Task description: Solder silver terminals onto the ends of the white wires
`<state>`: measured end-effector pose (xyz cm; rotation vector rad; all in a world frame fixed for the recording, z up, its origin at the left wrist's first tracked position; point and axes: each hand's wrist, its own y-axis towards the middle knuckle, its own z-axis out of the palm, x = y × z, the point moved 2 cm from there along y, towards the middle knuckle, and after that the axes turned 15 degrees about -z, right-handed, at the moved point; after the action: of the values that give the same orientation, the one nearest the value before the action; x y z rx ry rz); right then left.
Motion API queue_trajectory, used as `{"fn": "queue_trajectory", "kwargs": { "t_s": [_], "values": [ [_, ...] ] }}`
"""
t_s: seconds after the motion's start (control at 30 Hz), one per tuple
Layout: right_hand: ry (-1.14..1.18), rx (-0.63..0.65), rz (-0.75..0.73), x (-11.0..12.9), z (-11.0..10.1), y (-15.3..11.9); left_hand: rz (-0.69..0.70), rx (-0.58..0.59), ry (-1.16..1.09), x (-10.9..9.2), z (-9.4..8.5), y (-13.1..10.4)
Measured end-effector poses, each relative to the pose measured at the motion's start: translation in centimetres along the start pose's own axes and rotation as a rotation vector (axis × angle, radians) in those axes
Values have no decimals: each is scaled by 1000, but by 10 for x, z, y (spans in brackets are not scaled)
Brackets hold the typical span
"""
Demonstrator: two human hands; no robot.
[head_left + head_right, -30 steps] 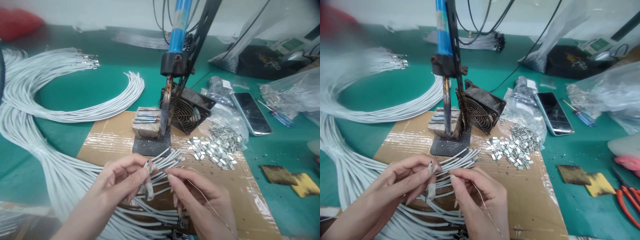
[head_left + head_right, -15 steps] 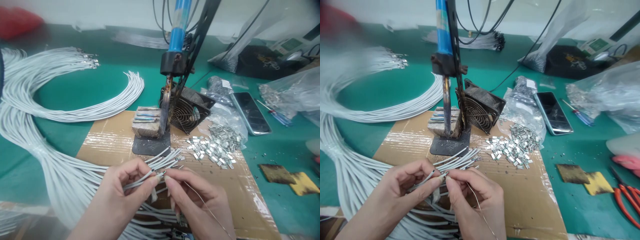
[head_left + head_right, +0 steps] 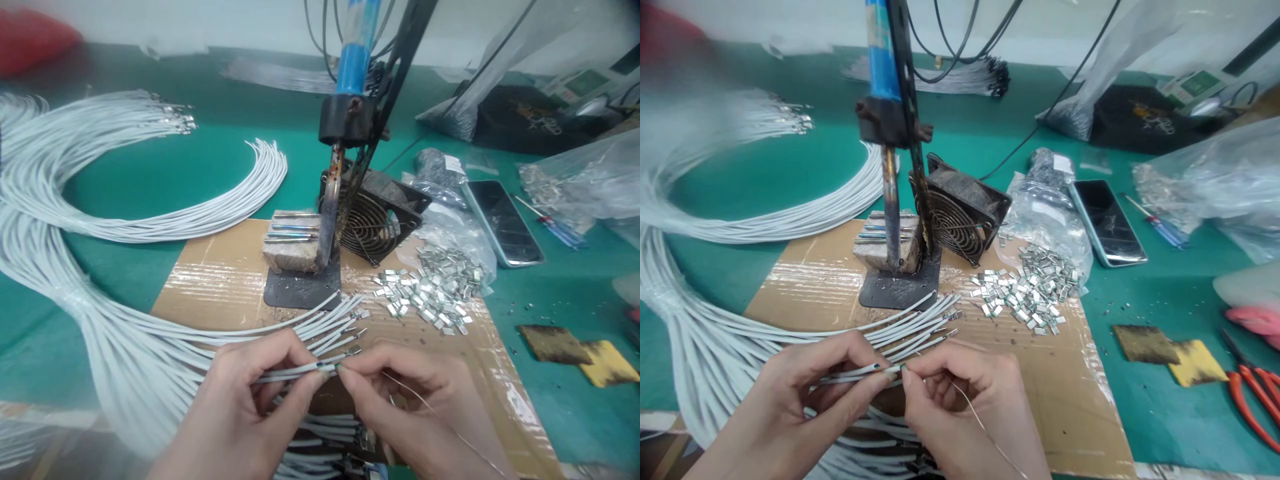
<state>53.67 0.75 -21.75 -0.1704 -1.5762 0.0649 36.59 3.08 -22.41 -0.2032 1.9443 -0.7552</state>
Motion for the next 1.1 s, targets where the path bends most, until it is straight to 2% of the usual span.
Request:
{"fn": "queue_trajectory", "kwargs": {
  "t_s": [0.13,0.23,0.33,0.43,0.6,0.73,0.83,1.0,1.1],
  "values": [
    [34,187,134,4,-8,5,101,14,132,-5,-1,-5],
    [116,203,205,2,-7,4,108,35,180,-9,-2,-7],
    [192,40,204,-3,0,-1,4,73,27,-11,-2,-5],
    [208,-171,142,-10,13,-6,-79,-2,-138,-11,-2,-2],
    [142,-349,10,-23,39,-11,-21,-102,-219,-10,0,0],
    [25,-473,-142,-25,47,-13,-11,-181,-256,-12,3,-3],
    [4,-447,-154,-21,42,-12,-6,-185,-219,-15,4,-4],
    [170,-265,71,-12,23,-4,-44,-170,-227,-14,1,-1],
    [243,-185,166,-9,16,-3,-18,-93,-210,-12,-1,2]
  ]
}}
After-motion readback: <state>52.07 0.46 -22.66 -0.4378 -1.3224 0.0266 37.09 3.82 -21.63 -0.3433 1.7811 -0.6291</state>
